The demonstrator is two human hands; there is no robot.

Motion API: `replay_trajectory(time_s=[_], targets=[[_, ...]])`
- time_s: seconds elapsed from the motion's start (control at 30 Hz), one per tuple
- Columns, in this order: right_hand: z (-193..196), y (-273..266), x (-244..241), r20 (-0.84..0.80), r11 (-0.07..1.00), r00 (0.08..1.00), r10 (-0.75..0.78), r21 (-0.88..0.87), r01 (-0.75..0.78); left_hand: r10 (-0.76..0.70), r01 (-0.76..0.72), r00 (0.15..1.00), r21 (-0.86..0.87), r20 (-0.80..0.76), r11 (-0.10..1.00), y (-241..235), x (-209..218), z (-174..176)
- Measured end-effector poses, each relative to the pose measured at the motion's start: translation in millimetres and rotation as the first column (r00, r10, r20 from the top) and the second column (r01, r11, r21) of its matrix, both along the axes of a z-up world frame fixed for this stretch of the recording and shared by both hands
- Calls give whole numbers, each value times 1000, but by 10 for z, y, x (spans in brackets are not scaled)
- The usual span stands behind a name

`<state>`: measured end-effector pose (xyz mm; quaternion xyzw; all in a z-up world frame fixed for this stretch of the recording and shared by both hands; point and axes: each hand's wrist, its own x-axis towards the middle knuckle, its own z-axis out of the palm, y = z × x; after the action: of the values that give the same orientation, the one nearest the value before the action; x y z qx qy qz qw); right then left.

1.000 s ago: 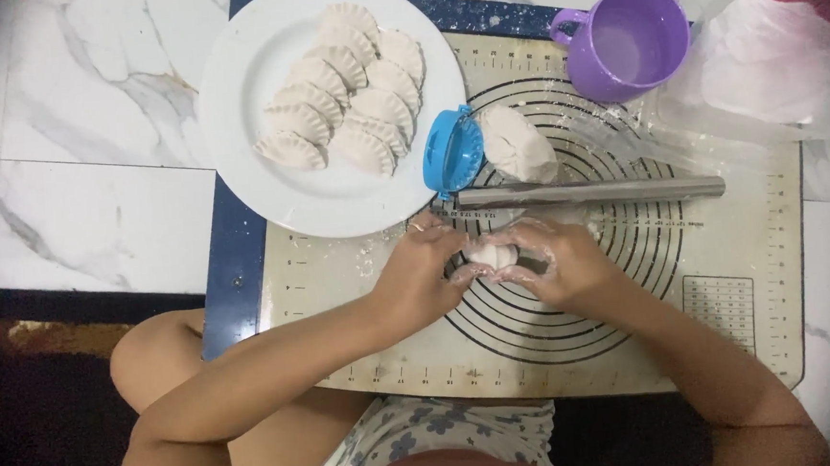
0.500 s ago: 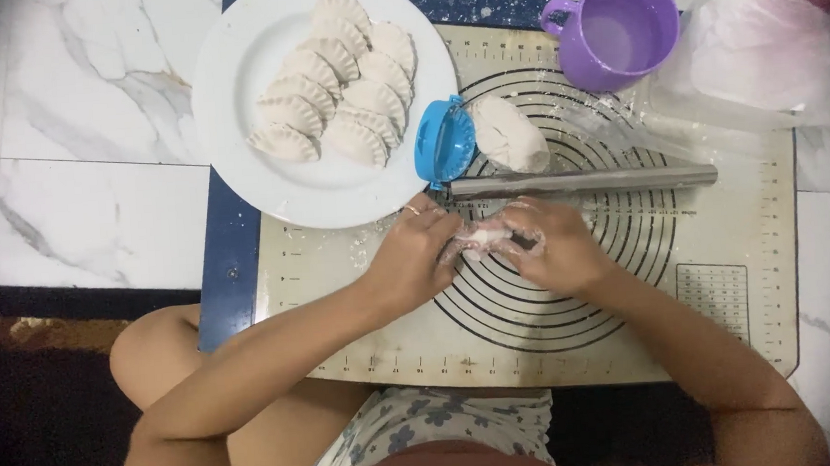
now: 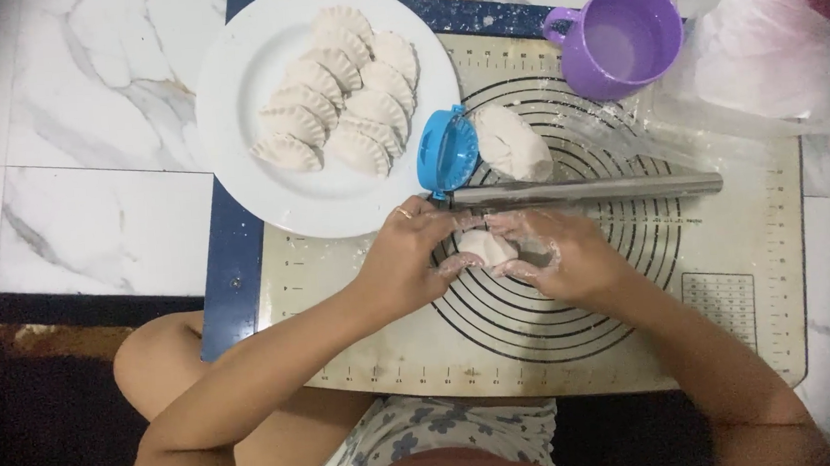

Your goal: Rolling out small pieces of dough with a rolling pin and using a plastic mold to shape them into dumplings on a silicone mat.

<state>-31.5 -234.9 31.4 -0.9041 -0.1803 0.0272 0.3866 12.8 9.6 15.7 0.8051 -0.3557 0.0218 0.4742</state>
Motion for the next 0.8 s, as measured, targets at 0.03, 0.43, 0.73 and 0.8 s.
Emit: replay_trajectory(time_s=[0.03,0.43,0.73,0.8], targets=[[-22,21,20,-1,1000,1000,0,2,0,0,0,1000,2,-1,1000,-12,-5,41],[114,229,124,170,998,984,57,-12,-56,-30,11,987,121,156,993,-62,-25,-154],[70,41,132,156,991,979,131,-38,-127,-13,2,982,59,186,998,-84,0,-266],[372,2,165,-181,957,966,187,-190,-220,35,-32,984,-22,173,999,-99,25,-258]])
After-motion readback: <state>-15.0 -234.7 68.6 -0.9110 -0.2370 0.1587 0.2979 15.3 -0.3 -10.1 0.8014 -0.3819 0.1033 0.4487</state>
